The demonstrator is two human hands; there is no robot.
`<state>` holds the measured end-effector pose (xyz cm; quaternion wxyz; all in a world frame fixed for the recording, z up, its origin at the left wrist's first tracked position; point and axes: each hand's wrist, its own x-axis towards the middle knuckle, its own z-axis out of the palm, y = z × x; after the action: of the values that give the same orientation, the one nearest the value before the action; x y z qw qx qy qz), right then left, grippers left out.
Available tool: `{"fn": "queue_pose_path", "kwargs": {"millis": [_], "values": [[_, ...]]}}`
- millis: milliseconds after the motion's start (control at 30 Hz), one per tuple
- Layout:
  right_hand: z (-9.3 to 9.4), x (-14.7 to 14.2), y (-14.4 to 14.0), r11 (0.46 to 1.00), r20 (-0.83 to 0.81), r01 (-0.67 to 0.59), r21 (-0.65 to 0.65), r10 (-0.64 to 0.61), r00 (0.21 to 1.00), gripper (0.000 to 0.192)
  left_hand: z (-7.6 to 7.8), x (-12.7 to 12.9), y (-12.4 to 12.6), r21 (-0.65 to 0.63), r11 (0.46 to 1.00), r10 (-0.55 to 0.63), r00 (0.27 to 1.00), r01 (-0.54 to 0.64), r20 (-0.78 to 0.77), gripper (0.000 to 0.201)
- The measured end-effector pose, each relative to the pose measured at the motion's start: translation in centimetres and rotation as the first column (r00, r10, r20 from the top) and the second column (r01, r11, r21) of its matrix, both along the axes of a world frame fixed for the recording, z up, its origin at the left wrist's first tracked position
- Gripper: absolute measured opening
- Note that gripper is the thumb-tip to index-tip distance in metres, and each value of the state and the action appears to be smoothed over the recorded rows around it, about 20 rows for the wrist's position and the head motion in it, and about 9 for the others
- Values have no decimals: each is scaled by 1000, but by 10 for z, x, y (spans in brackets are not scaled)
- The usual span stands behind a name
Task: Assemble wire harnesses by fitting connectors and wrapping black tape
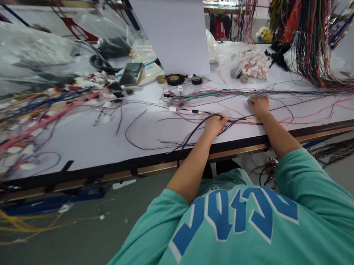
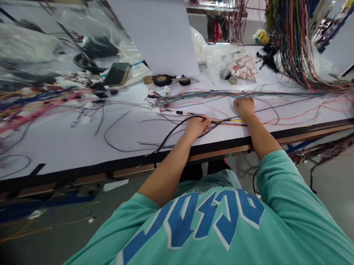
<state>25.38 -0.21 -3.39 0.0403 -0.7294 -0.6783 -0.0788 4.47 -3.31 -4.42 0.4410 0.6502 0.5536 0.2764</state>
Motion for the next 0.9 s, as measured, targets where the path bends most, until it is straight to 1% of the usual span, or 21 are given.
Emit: {"fn": "queue_pose_path", "kwargs": {"millis": [67, 100, 133, 167, 200, 267, 333, 367, 433, 500, 567, 633, 667, 733, 767, 800, 833, 867, 900], "values": [[-2, 0, -1, 1000, -10, -21, -7, 21, 1000, 41, 2, -1, -2, 154, 988, 54, 986, -29, -159, 21], [-1, 0, -1, 999, -16, -30, -14, 29, 999, 40, 3, -1, -3, 221, 975, 80, 974, -32, -211, 24], [-1, 0, -1, 999, -22, -32, -19, 32, 999, 40, 3, -1, -4, 254, 967, 96, 967, -34, -236, 27], [0, 0, -2, 999, -27, -32, -23, 31, 999, 40, 4, -1, -4, 243, 969, 96, 968, -38, -232, 30], [0, 0, -2, 999, -30, -32, -27, 31, 999, 40, 4, -1, -5, 187, 981, 87, 976, -49, -197, 32], [0, 0, -1, 999, -28, -33, -33, 32, 999, 40, 4, -4, -7, -4, 996, 84, 995, -85, -60, 35], [-1, 1, 0, 999, -22, -38, -26, 37, 999, 39, 6, -10, -9, -178, 976, 147, 980, -122, 136, 32], [-1, 1, 0, 999, -21, -40, -20, 39, 999, 39, 8, -15, -10, -242, 961, 194, 951, -135, 240, 27], [-2, 2, 0, 999, -23, -42, -15, 42, 999, 40, 14, -28, -13, -337, 931, 286, 856, -141, 431, 20], [-3, 2, 0, 999, -21, -39, -21, 38, 999, 40, 23, -48, -20, -403, 906, 359, 743, -132, 565, 18], [-3, 2, 0, 999, -12, -35, -25, 34, 999, 40, 33, -71, -30, -442, 883, 432, 645, -159, 630, 26], [-3, 1, 0, 999, -5, -31, -20, 31, 999, 40, 44, -97, -42, -485, 839, 535, 527, -246, 660, 32], [-4, 1, 0, 999, -6, -29, -16, 29, 1000, 40, 50, -112, -48, -516, 805, 592, 443, -292, 673, 34], [-4, 1, 1, 1000, -12, -27, -9, 26, 1000, 39, 61, -144, -57, -580, 734, 668, 224, -353, 710, 35], [-4, 1, 1, 1000, -16, -24, -9, 24, 1000, 39, 66, -161, -59, -604, 707, 678, 110, -367, 727, 33], [-5, 1, 2, 1000, -19, -23, -8, 23, 1000, 38, 69, -178, -60, -607, 692, 660, 1, -391, 751, 28], [-5, 2, 2, 1000, -21, -23, -7, 22, 1000, 38, 71, -195, -59, -598, 691, 626, -78, -407, 776, 21], [-5, 2, 2, 1000, -21, -23, -5, 23, 1000, 38, 71, -210, -57, -599, 689, 613, -113, -408, 782, 15], [-5, 2, 3, 1000, -21, -25, -4, 24, 999, 38, 69, -223, -54, -628, 670, 647, -104, -396, 755, 11]]}}
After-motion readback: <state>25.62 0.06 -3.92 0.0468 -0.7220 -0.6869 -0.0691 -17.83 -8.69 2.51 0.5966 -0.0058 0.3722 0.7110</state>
